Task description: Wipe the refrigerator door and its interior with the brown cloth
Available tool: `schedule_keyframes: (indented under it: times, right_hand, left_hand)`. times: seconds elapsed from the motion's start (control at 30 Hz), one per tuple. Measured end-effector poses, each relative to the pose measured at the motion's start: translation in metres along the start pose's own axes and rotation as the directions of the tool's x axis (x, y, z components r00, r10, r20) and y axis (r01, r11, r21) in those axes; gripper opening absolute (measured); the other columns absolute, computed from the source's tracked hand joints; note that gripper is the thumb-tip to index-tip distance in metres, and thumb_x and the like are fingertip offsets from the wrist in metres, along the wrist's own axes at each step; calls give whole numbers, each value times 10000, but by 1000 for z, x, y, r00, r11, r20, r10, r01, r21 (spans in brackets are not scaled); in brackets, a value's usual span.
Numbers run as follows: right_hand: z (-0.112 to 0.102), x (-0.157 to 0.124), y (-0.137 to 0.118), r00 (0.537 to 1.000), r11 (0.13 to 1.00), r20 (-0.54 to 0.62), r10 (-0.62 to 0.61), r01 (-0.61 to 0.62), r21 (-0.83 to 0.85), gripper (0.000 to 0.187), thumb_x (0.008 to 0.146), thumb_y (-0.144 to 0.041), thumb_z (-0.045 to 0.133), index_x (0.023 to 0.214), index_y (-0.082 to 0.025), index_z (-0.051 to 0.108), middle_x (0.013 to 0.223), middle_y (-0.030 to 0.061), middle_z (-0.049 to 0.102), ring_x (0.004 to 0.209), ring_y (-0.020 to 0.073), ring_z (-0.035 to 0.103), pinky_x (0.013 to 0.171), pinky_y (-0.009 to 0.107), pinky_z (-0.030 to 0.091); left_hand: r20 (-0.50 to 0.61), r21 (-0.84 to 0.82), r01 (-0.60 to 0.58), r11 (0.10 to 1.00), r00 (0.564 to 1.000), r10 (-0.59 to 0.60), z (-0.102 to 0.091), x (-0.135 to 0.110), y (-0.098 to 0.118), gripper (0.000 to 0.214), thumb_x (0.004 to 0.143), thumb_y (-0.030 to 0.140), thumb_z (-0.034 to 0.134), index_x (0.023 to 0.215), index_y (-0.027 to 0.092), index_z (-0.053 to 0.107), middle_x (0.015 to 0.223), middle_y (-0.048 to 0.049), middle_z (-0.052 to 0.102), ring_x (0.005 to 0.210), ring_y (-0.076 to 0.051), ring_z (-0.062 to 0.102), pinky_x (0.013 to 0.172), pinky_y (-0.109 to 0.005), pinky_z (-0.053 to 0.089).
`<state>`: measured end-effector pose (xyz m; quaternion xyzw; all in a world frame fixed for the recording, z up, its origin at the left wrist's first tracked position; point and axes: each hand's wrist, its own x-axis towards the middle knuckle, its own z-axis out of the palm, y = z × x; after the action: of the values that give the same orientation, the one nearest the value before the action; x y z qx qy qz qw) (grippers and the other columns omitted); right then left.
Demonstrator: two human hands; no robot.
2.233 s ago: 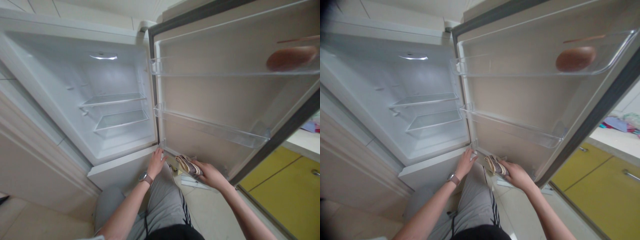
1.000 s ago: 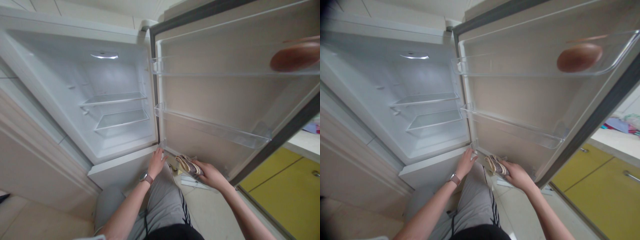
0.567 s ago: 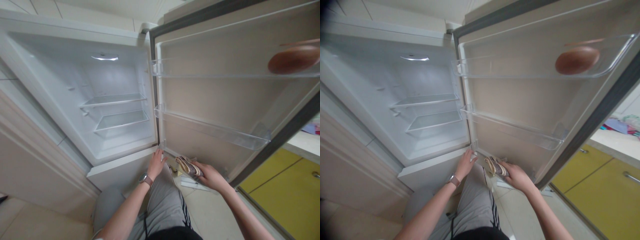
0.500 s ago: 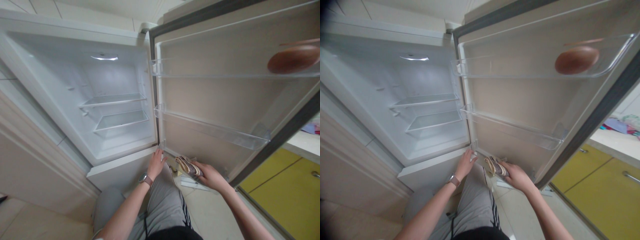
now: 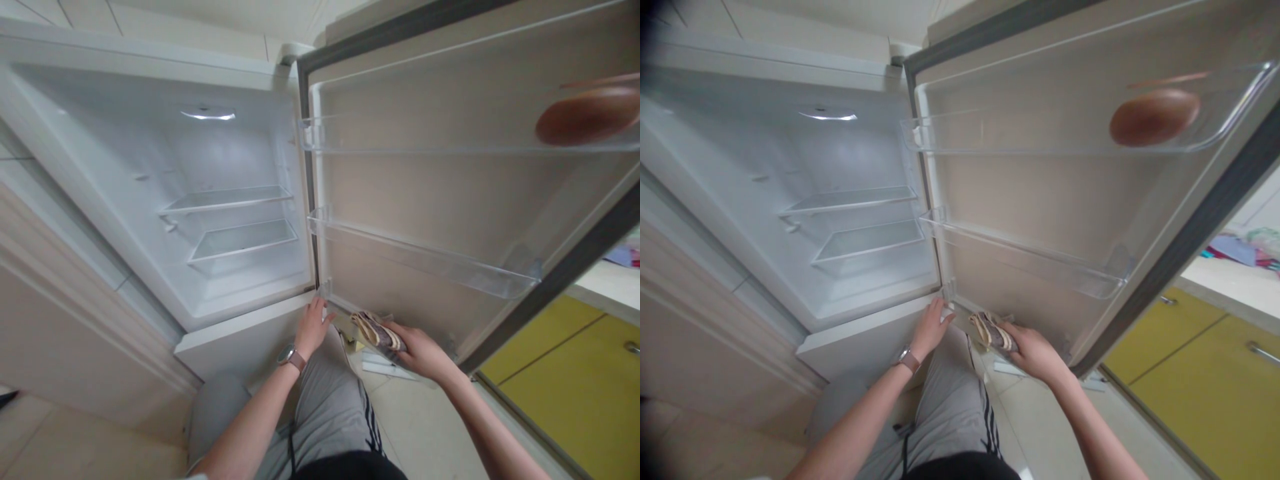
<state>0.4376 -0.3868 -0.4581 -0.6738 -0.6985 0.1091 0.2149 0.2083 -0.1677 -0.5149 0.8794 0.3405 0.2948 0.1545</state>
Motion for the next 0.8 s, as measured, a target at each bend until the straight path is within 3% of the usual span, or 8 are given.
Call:
schedule_keyframes:
  times: [0.53, 0.8]
  right_hand:
    - [2, 0, 2, 1000, 1000, 2, 3, -3, -8, 519, 886, -216, 516, 1396, -238, 609, 1241, 84, 749, 1073, 256, 722, 871, 280, 489]
    - [4, 0, 6, 1000, 1000, -15, -18, 18, -10, 564, 875, -206, 514, 1432, -247, 591, 1318, 85, 725, 1133, 263, 710, 916, 296, 502]
  left_hand:
    - [5, 6, 9, 1000, 1000, -9, -1, 0, 1, 175, 1020, 311, 619, 1154, 202, 590, 1222, -96, 635, 1114, -287, 608, 941, -409, 498]
    - [8, 27, 20, 999, 1000, -20, -2, 0, 3, 174, 1013, 301, 611, 1155, 201, 603, 1219, -108, 640, 1108, -284, 610, 937, -407, 503]
